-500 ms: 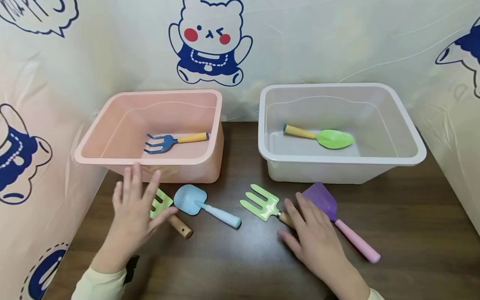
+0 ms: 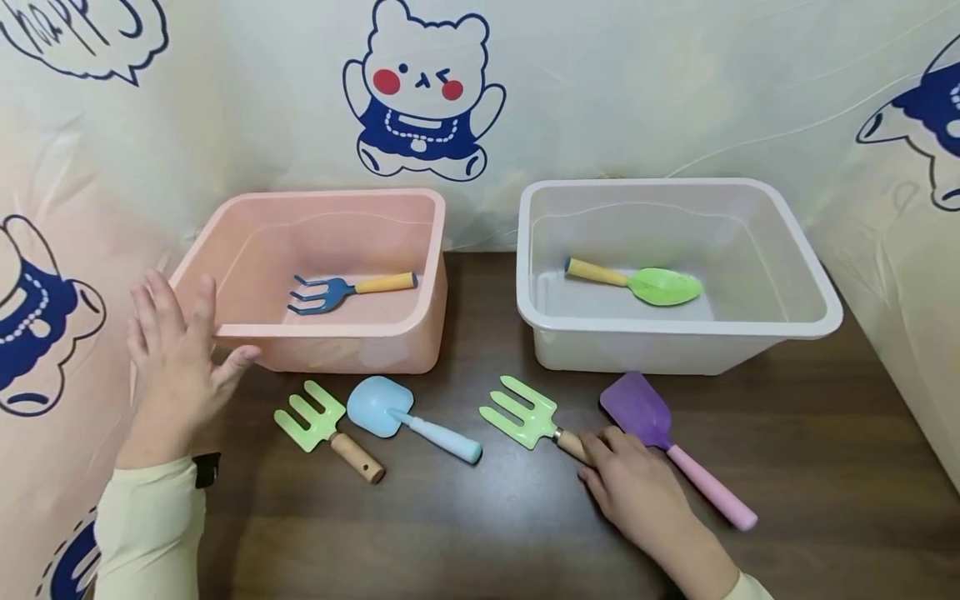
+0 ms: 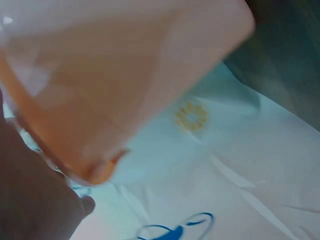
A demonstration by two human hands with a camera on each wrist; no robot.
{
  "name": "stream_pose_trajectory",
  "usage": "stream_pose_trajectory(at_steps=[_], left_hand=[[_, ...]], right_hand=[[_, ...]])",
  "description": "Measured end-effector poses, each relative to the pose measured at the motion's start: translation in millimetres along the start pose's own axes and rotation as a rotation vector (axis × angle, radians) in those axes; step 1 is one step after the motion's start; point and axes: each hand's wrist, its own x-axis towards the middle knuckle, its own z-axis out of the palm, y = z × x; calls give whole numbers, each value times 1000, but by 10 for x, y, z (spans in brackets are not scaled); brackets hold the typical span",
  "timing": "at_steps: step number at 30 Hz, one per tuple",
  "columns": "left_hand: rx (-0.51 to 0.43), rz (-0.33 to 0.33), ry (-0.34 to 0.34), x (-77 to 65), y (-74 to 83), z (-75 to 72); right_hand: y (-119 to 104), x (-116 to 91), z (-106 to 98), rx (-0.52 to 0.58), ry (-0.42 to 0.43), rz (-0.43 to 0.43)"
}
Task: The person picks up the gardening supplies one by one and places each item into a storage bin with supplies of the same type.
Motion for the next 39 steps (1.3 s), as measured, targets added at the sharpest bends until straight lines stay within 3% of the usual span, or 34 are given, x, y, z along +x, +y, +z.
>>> stream_pose_trajectory(at_steps=[4, 7, 8, 13, 16, 23, 26, 33, 39], left_hand=[[-55, -11, 62, 100, -224, 14], [-172, -31, 121, 156, -350, 10], [-215, -45, 113, 176, -385, -3], [-388, -129, -71, 306, -537, -109], [-427, -160, -178, 391, -602, -161], [-330, -261, -370, 457, -598, -244], [-296, -283, -420, 489, -556, -273], [-243, -239, -491, 524, -567, -331], [-262, -192, -552, 524, -657, -372]], right_hand=[[25, 14, 14, -8, -19, 6], [52, 22, 4, -20, -51, 10], [64, 18, -5, -23, -68, 18], [130, -18, -12, -24, -139, 55], [166, -41, 10, -12, -138, 49], [205, -39, -2, 85, -124, 90], [230, -55, -8, 113, -105, 114], [242, -68, -11, 195, -29, 100], [276, -68, 7, 219, 19, 91]])
